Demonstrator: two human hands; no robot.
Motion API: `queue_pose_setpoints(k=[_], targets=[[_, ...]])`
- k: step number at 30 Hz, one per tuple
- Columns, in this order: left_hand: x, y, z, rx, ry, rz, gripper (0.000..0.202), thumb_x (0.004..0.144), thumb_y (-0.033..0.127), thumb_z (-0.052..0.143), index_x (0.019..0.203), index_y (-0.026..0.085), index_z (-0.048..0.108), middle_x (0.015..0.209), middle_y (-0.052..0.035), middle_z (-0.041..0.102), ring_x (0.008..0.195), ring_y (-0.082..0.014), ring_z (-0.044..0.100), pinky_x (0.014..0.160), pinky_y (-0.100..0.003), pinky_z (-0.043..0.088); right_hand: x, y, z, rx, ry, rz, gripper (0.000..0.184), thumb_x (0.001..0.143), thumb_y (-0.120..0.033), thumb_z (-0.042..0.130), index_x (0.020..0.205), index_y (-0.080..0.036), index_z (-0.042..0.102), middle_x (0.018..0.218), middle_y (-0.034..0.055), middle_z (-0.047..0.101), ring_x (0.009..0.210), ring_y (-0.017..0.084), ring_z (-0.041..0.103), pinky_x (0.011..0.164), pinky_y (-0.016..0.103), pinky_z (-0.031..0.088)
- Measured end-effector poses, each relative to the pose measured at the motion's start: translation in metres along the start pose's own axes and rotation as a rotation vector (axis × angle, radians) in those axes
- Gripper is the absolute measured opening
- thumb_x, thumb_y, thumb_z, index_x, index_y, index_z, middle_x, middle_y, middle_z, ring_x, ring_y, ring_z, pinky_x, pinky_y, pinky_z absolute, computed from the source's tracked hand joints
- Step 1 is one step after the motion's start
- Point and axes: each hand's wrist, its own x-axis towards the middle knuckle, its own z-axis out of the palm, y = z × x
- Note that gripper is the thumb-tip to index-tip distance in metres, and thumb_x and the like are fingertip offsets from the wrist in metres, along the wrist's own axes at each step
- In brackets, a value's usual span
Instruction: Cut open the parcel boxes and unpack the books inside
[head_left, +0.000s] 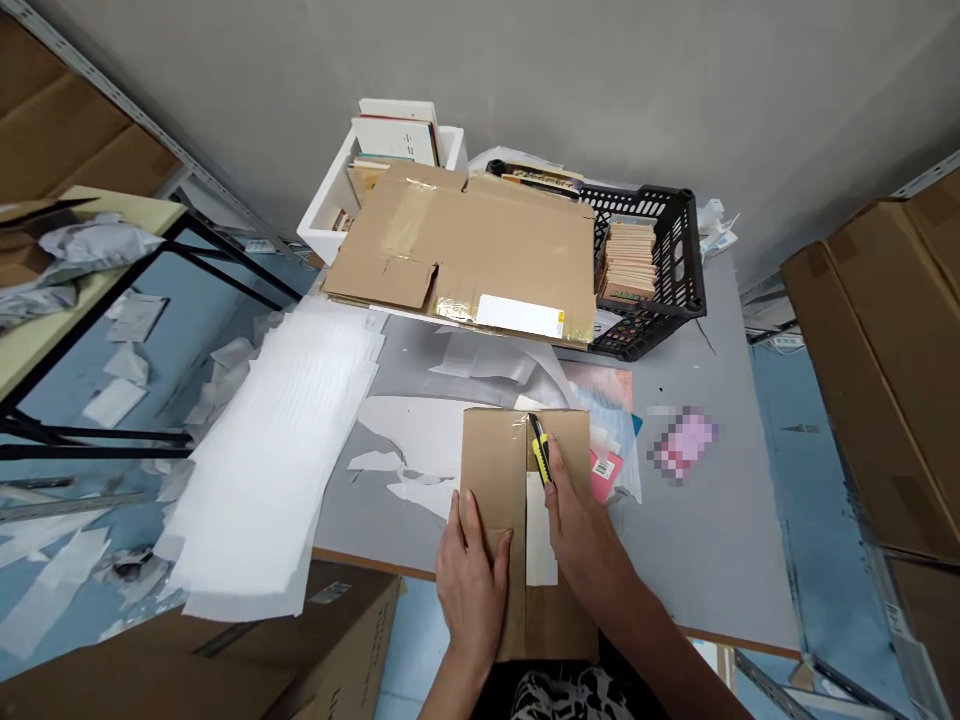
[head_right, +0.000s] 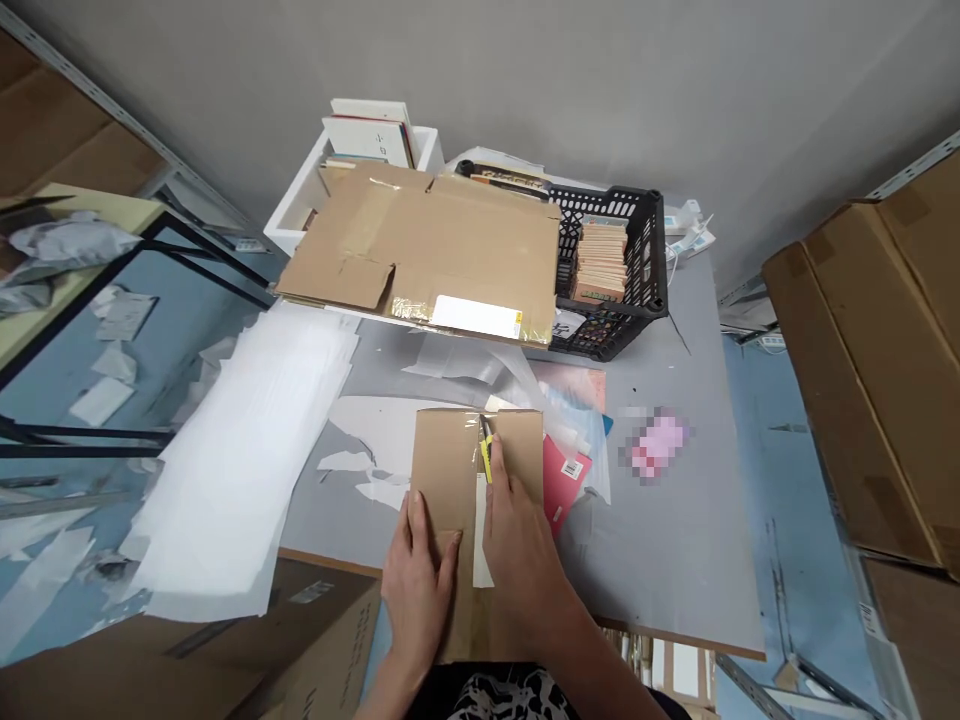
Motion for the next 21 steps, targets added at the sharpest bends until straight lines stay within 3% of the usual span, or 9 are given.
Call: queue_pose_setpoints(k=[6, 11, 17, 21], targets=[[0.002, -0.002, 0.001, -0.001, 0.0, 0.02, 0.076, 0.09, 0.033, 0.05, 0.151, 0.02, 0.008, 0.145, -0.0185, 0.039, 0.128, -0.0313, 0.044, 0.094, -0.044, 0.046, 0.01, -0.01, 0.008, -0.171, 0.023, 0.061, 0.063, 0.095, -0.013, 0.025, 0.151, -0.022, -0.001, 0.121, 0.0141, 0.061, 0.089, 0.021, 0.067, 0.076, 0.034, 0.054], [0.003, -0.003, 0.001, -0.019, -0.007, 0.027, 0.077, 0.089, 0.033, 0.051, 0.151, 0.019, 0.008, 0.144, -0.0192, 0.04, 0.127, -0.0313, 0.044, 0.094, -0.044, 0.046, 0.014, -0.019, 0.012, -0.331, -0.04, 0.096, 0.066, 0.093, -0.01, 0.026, 0.151, -0.019, -0.006, 0.105, 0.0122, 0.066, 0.068, 0.018, 0.067, 0.059, 0.03, 0.052], [0.005, -0.003, 0.002, -0.039, -0.005, 0.025, 0.076, 0.09, 0.032, 0.05, 0.151, 0.019, 0.007, 0.144, -0.0191, 0.04, 0.126, -0.0309, 0.045, 0.094, -0.045, 0.046, 0.012, -0.031, 0.017, -0.508, -0.076, 0.152, 0.075, 0.088, -0.004, 0.033, 0.15, -0.015, -0.007, 0.095, 0.0083, 0.066, 0.068, 0.017, 0.067, 0.06, 0.025, 0.051], [0.005, -0.004, 0.0, -0.091, -0.009, 0.015, 0.072, 0.091, 0.029, 0.048, 0.151, 0.019, 0.009, 0.144, -0.0187, 0.04, 0.127, -0.0311, 0.044, 0.096, -0.046, 0.045, 0.009, -0.032, 0.023, -0.54, -0.084, 0.14, 0.075, 0.087, -0.003, 0.034, 0.15, -0.015, -0.004, 0.098, 0.0096, 0.066, 0.071, 0.016, 0.068, 0.065, 0.024, 0.052]])
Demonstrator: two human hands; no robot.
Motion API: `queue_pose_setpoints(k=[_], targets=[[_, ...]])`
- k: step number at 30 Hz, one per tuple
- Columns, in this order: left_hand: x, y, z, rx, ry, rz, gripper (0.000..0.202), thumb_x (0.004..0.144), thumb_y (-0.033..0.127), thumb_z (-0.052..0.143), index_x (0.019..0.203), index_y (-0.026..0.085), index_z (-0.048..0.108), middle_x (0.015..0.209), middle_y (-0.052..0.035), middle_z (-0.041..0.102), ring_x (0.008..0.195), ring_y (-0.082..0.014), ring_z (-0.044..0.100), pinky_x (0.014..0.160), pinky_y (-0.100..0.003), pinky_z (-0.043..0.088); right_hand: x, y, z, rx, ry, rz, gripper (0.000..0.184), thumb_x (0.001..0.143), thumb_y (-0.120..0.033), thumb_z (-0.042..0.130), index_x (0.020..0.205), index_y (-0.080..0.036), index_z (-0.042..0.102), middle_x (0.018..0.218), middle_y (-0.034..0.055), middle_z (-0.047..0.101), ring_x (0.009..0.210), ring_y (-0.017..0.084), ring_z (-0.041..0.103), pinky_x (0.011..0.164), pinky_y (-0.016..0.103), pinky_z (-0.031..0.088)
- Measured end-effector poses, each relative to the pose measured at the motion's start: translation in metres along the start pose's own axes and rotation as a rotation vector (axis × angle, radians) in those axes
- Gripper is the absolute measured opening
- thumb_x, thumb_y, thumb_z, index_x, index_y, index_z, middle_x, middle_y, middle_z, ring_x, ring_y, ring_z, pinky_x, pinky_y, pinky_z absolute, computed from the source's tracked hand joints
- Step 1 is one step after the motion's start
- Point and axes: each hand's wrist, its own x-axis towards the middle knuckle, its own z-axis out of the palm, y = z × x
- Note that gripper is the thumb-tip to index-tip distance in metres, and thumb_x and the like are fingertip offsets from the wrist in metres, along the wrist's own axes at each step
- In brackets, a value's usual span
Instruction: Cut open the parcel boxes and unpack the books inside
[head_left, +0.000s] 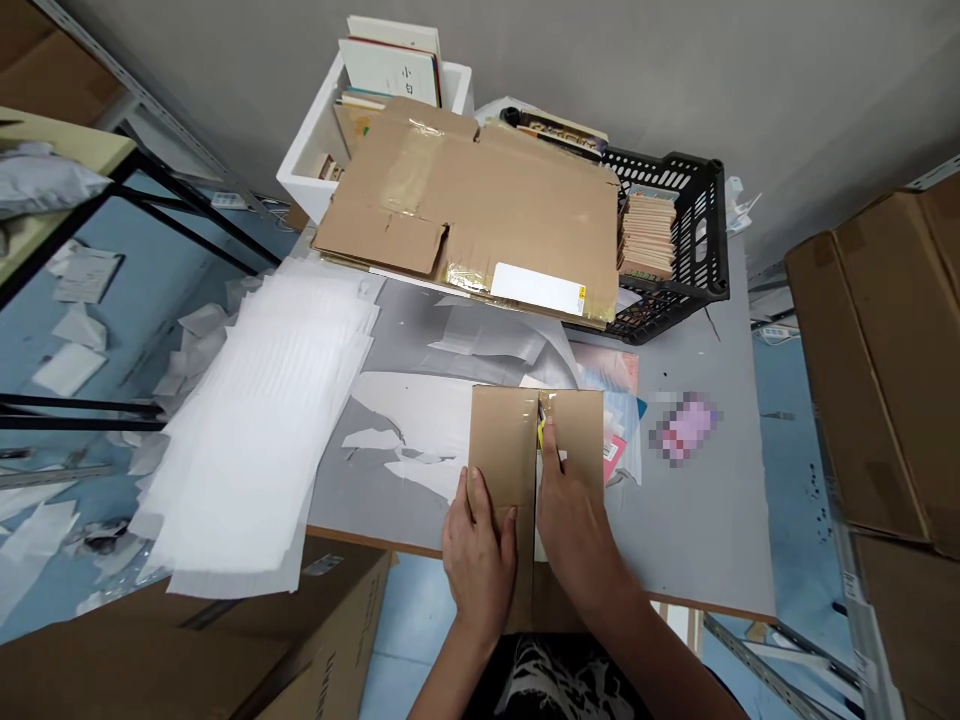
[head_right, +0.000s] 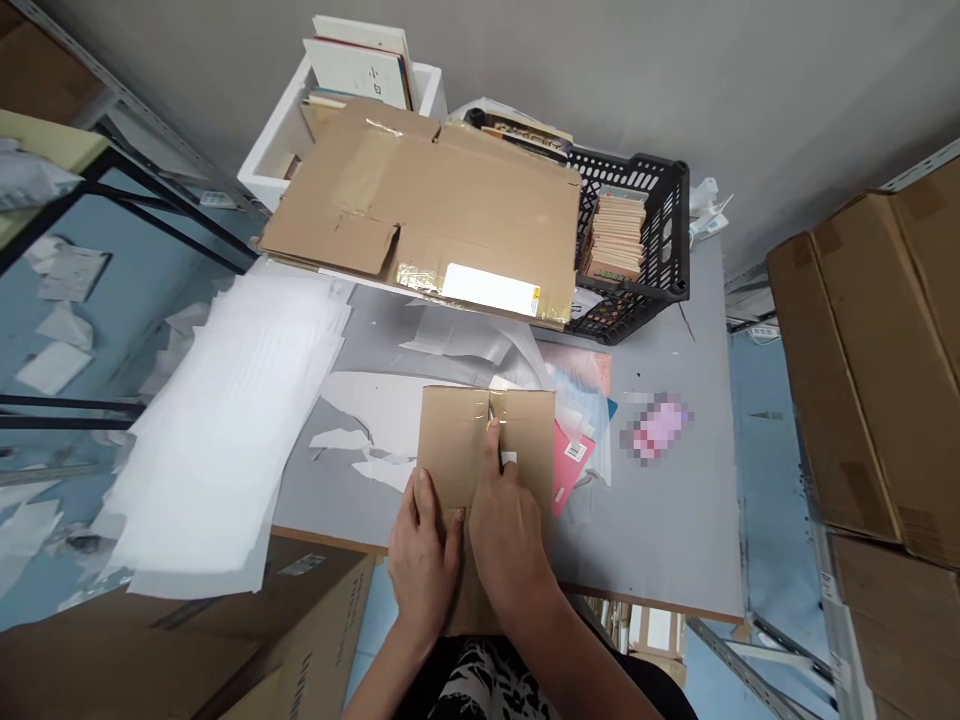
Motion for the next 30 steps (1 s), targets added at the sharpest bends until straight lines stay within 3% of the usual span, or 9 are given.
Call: queue_pose_setpoints(k=[9, 18, 27, 30], targets=[[0.001, 0.0, 0.001, -0.102, 0.008, -0.046, 0.061, 0.094, 0.026, 0.039, 0.15, 0.019, 0.015, 0.146, -0.0162, 0.039, 0.129, -0.0288, 0.043, 0.097, -0.045, 0.045, -0.028, -0.001, 0.005, 0.013, -0.052, -0.007, 0.065, 0.093, -0.012, 0.032, 0.15, -0.009, 0.0, 0.094, 0.015, 0.068, 0.074, 0.021, 0.068, 0.064, 0.028, 0.052], [0.004, 0.003, 0.001, -0.208, -0.025, -0.126, 0.057, 0.095, 0.024, 0.031, 0.15, 0.023, 0.015, 0.151, -0.0094, 0.034, 0.136, -0.0232, 0.037, 0.103, -0.041, 0.043, -0.079, 0.003, 0.023, -0.019, -0.217, -0.069, 0.071, 0.083, 0.004, 0.025, 0.15, -0.008, 0.007, 0.089, 0.0146, 0.07, 0.078, 0.022, 0.07, 0.064, 0.028, 0.05], [0.001, 0.005, -0.002, -0.231, -0.001, -0.153, 0.054, 0.096, 0.027, 0.029, 0.149, 0.023, 0.02, 0.15, -0.0085, 0.036, 0.132, -0.0227, 0.042, 0.098, -0.039, 0.048, -0.081, 0.02, 0.021, 0.069, -0.123, -0.12, 0.064, 0.087, 0.0, 0.025, 0.149, -0.008, 0.017, 0.089, 0.0148, 0.07, 0.08, 0.023, 0.068, 0.066, 0.029, 0.047], [0.001, 0.004, -0.002, -0.249, 0.002, -0.163, 0.053, 0.096, 0.028, 0.028, 0.149, 0.023, 0.022, 0.15, -0.0077, 0.036, 0.132, -0.0223, 0.042, 0.099, -0.039, 0.046, -0.084, 0.024, 0.012, 0.088, -0.087, -0.132, 0.062, 0.088, -0.003, 0.026, 0.149, -0.007, 0.018, 0.086, 0.0139, 0.07, 0.077, 0.022, 0.067, 0.065, 0.029, 0.046]])
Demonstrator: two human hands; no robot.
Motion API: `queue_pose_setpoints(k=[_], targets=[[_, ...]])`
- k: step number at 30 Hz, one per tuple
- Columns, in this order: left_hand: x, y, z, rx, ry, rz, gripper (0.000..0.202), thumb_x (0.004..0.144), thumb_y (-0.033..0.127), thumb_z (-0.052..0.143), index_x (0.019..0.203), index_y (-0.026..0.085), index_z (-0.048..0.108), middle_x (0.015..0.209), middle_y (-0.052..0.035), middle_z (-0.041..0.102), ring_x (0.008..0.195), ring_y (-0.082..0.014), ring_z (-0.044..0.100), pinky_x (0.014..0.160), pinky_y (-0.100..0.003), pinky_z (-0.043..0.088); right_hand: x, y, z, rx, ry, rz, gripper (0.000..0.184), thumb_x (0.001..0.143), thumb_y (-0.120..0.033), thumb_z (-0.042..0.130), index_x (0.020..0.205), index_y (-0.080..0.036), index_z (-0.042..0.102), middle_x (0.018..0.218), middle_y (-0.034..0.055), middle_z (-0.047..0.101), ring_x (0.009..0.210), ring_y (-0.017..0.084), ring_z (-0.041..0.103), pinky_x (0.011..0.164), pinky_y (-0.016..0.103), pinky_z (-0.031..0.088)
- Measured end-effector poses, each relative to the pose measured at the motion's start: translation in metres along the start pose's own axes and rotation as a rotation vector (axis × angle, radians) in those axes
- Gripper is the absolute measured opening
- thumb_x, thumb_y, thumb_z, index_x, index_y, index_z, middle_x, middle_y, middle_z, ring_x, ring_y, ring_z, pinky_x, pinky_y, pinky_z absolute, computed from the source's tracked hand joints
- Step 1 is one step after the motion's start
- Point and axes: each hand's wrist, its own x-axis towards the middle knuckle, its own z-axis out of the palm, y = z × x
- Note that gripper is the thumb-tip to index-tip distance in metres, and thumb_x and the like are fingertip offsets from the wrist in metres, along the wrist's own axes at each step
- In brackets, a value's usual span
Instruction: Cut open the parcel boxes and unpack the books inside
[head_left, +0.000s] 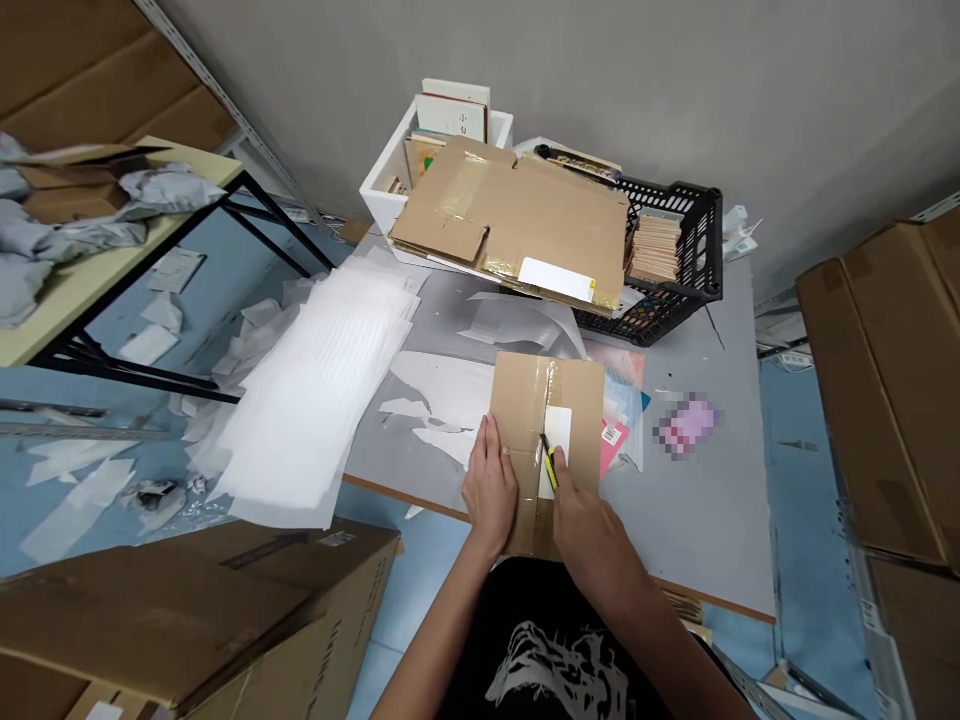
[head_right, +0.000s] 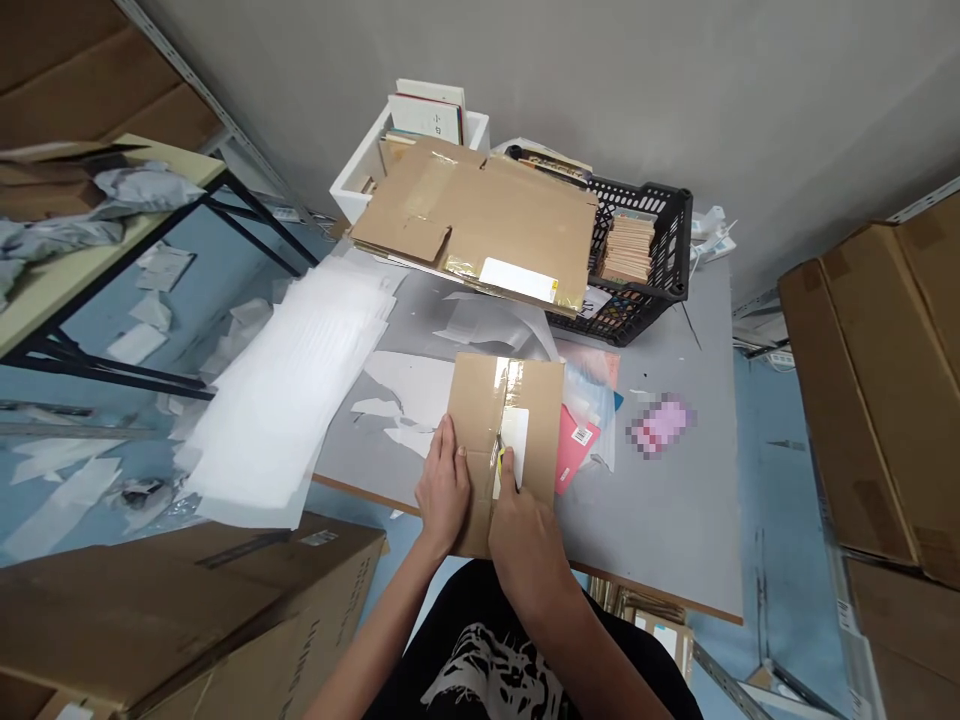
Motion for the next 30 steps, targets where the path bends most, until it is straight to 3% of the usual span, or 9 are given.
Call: queue_pose_setpoints(k=[3, 6, 13, 23, 30], targets=[[0.0, -0.001, 0.0, -0.022, 0.015, 0.01, 0.053, 0.096, 0.027, 0.028, 0.149, 0.024, 0.022, 0.149, -0.0068, 0.038, 0.132, -0.0217, 0.042, 0.101, -0.04, 0.045, 0.006, -0.001, -0.019, 0.026, 0.047, 0.06, 0.059, 0.091, -0.008, 0.028, 0.149, -0.009, 0.017, 0.082, 0.0121, 0.069, 0.073, 0.021, 0.066, 0.063, 0.027, 0.045], [-0.001, -0.002, 0.001, -0.022, 0.021, 0.014, 0.053, 0.096, 0.026, 0.029, 0.149, 0.024, 0.022, 0.149, -0.0065, 0.039, 0.131, -0.0216, 0.043, 0.099, -0.039, 0.046, 0.028, -0.004, -0.032, 0.037, 0.112, 0.1, 0.057, 0.093, -0.01, 0.027, 0.149, -0.008, 0.016, 0.083, 0.012, 0.069, 0.073, 0.019, 0.065, 0.063, 0.026, 0.044], [0.004, -0.007, 0.0, -0.016, 0.032, 0.021, 0.053, 0.095, 0.024, 0.03, 0.148, 0.023, 0.024, 0.147, -0.0079, 0.041, 0.131, -0.0216, 0.044, 0.1, -0.04, 0.046, 0.072, -0.016, -0.022, -0.051, 0.165, 0.078, 0.065, 0.085, 0.0, 0.029, 0.148, -0.001, 0.013, 0.087, 0.0144, 0.069, 0.08, 0.021, 0.066, 0.066, 0.026, 0.046], [0.003, -0.004, 0.001, -0.067, 0.014, 0.023, 0.054, 0.095, 0.024, 0.03, 0.149, 0.023, 0.023, 0.149, -0.0066, 0.037, 0.132, -0.0215, 0.043, 0.101, -0.038, 0.045, 0.058, -0.023, -0.011, -0.211, 0.085, 0.045, 0.066, 0.087, -0.003, 0.035, 0.147, 0.003, 0.009, 0.088, 0.0189, 0.069, 0.084, 0.023, 0.068, 0.072, 0.029, 0.05], [0.006, -0.003, 0.0, -0.061, -0.006, -0.012, 0.054, 0.095, 0.024, 0.029, 0.148, 0.022, 0.024, 0.149, -0.0058, 0.038, 0.131, -0.022, 0.044, 0.099, -0.038, 0.047, 0.051, -0.023, -0.009, -0.161, -0.037, 0.076, 0.065, 0.086, -0.001, 0.034, 0.148, 0.001, 0.013, 0.09, 0.0206, 0.068, 0.088, 0.024, 0.067, 0.073, 0.03, 0.048]])
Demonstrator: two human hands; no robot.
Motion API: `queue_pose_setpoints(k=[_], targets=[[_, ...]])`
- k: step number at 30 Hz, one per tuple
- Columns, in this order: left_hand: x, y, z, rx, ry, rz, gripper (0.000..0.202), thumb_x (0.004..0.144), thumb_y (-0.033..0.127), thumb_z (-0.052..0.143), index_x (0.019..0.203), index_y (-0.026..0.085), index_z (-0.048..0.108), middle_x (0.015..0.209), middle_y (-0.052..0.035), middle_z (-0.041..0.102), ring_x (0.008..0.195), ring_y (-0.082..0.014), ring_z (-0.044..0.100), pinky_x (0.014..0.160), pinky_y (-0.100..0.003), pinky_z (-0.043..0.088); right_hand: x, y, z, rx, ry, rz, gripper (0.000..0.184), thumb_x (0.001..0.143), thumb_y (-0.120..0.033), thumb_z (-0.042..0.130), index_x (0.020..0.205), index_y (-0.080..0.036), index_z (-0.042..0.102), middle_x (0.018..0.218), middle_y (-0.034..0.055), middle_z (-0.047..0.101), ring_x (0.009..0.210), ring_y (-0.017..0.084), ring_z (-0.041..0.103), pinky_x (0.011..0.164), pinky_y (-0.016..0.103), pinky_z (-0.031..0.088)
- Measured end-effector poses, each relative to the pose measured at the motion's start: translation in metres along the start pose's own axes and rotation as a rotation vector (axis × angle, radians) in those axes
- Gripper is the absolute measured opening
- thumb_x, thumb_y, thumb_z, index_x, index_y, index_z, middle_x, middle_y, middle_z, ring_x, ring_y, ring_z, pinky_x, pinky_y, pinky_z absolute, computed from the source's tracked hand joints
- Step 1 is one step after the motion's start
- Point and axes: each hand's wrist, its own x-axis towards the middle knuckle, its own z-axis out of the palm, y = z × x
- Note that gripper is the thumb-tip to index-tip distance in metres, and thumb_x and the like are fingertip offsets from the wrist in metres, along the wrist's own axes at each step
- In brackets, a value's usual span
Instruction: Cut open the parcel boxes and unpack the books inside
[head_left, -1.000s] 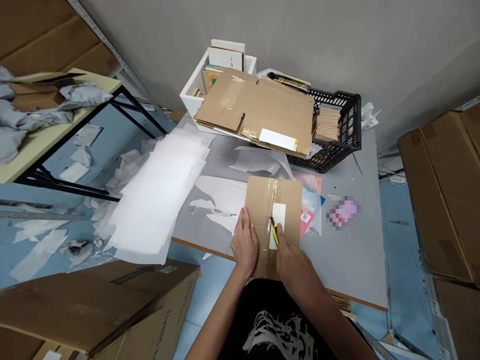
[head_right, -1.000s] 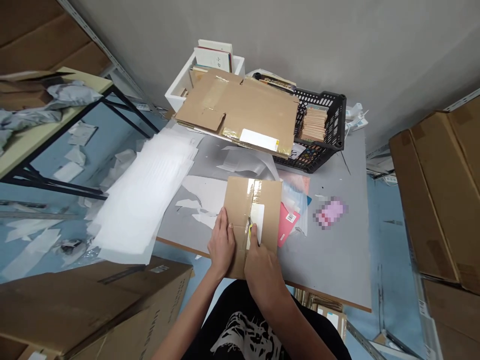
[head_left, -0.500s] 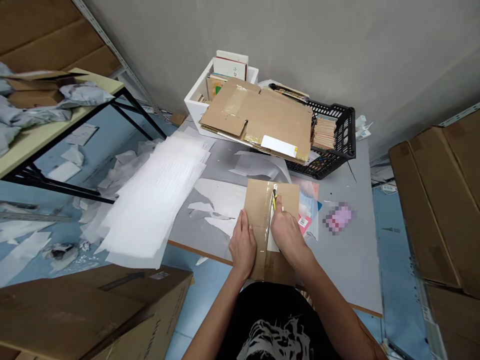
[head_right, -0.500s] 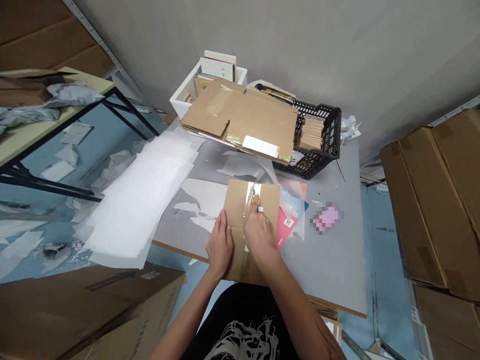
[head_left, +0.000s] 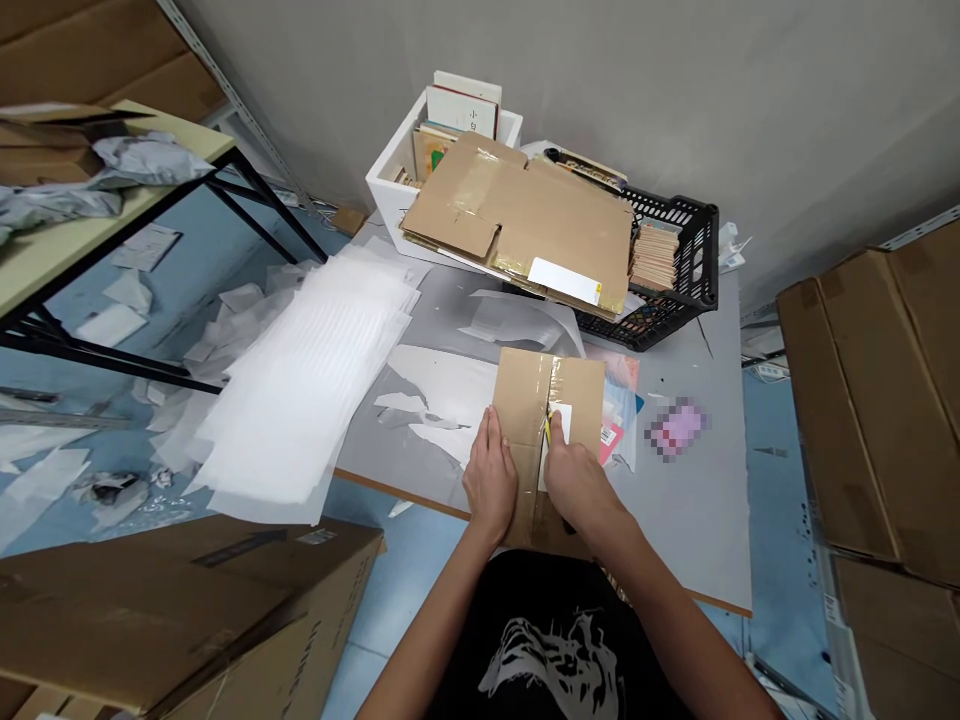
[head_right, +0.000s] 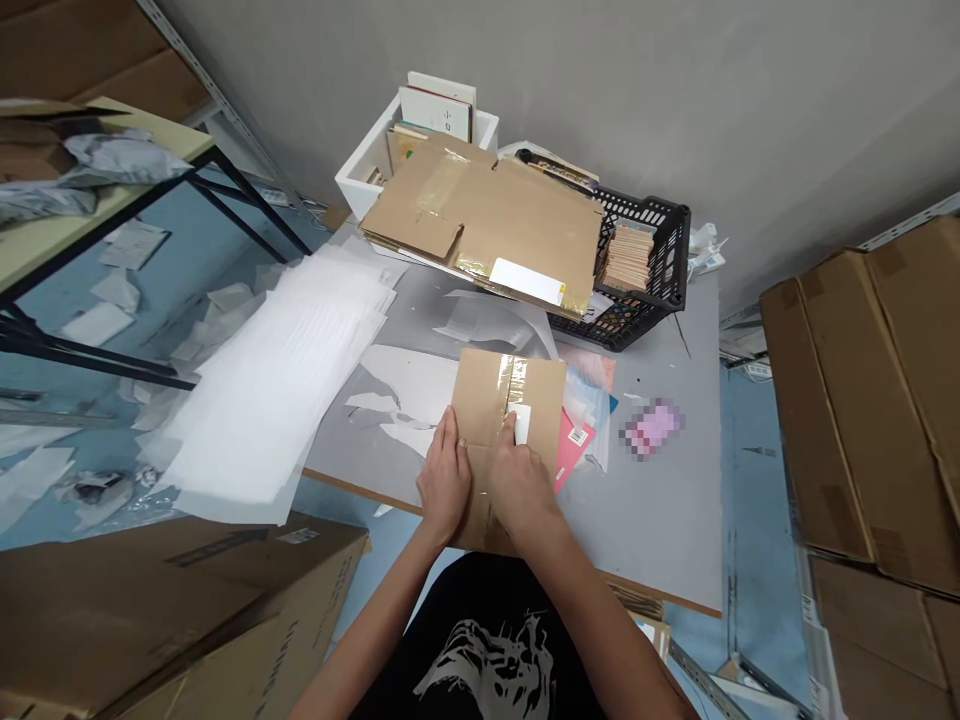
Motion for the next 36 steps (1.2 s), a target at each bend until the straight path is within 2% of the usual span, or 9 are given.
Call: queue_pose_setpoints(k=[6, 12, 16, 23, 28, 33, 36], targets=[[0.004, 0.0, -0.002, -0.009, -0.005, -0.022, 0.053, 0.095, 0.023, 0.028, 0.148, 0.023, 0.025, 0.148, -0.0056, 0.039, 0.13, -0.022, 0.044, 0.097, -0.039, 0.048, -0.028, -0.002, 0.006, 0.068, -0.112, -0.03, 0.059, 0.09, -0.006, 0.028, 0.148, -0.002, 0.016, 0.096, 0.0222, 0.067, 0.092, 0.027, 0.066, 0.073, 0.033, 0.047], [0.005, 0.003, -0.004, 0.012, -0.031, -0.044, 0.054, 0.095, 0.021, 0.028, 0.149, 0.025, 0.022, 0.148, -0.0037, 0.039, 0.13, -0.0216, 0.045, 0.096, -0.039, 0.049, -0.065, 0.004, 0.036, 0.042, -0.215, -0.096, 0.06, 0.089, -0.004, 0.025, 0.148, -0.002, 0.014, 0.088, 0.0202, 0.068, 0.084, 0.028, 0.067, 0.069, 0.033, 0.046], [0.003, 0.007, -0.001, 0.042, -0.042, -0.029, 0.054, 0.095, 0.022, 0.027, 0.149, 0.027, 0.021, 0.148, -0.0027, 0.039, 0.129, -0.0215, 0.045, 0.093, -0.037, 0.051, -0.083, 0.009, 0.053, 0.038, -0.292, -0.077, 0.062, 0.089, -0.006, 0.027, 0.149, -0.003, 0.013, 0.087, 0.0202, 0.068, 0.081, 0.028, 0.067, 0.067, 0.033, 0.046], [0.004, 0.01, 0.006, 0.047, -0.041, -0.003, 0.051, 0.096, 0.023, 0.029, 0.147, 0.021, 0.028, 0.143, -0.0071, 0.047, 0.126, -0.0223, 0.048, 0.096, -0.038, 0.048, -0.092, 0.017, 0.057, 0.104, -0.303, -0.107, 0.06, 0.09, -0.008, 0.025, 0.149, -0.002, 0.013, 0.088, 0.0195, 0.067, 0.081, 0.028, 0.065, 0.07, 0.035, 0.045], [0.004, 0.013, 0.003, 0.055, -0.083, -0.078, 0.049, 0.095, 0.022, 0.031, 0.144, 0.021, 0.034, 0.132, -0.0083, 0.057, 0.117, -0.0239, 0.056, 0.089, -0.038, 0.05, -0.097, 0.019, 0.057, 0.201, -0.302, -0.116, 0.062, 0.091, -0.011, 0.026, 0.149, 0.0, 0.008, 0.086, 0.0175, 0.068, 0.079, 0.027, 0.064, 0.07, 0.036, 0.045], [0.002, 0.017, 0.004, 0.061, -0.087, -0.103, 0.048, 0.095, 0.024, 0.033, 0.143, 0.023, 0.038, 0.129, -0.0085, 0.06, 0.113, -0.0246, 0.059, 0.088, -0.038, 0.049, -0.113, 0.012, 0.077, 0.233, -0.275, -0.133, 0.067, 0.087, -0.011, 0.031, 0.148, 0.002, 0.006, 0.089, 0.0178, 0.068, 0.081, 0.027, 0.065, 0.071, 0.036, 0.047], [0.004, 0.018, 0.004, 0.068, -0.086, -0.134, 0.047, 0.096, 0.027, 0.033, 0.142, 0.024, 0.04, 0.123, -0.0092, 0.064, 0.11, -0.0255, 0.061, 0.086, -0.038, 0.05, -0.125, 0.004, 0.096, 0.239, -0.341, -0.168, 0.075, 0.083, -0.01, 0.039, 0.148, 0.002, 0.004, 0.091, 0.0189, 0.069, 0.08, 0.028, 0.066, 0.068, 0.035, 0.048]])
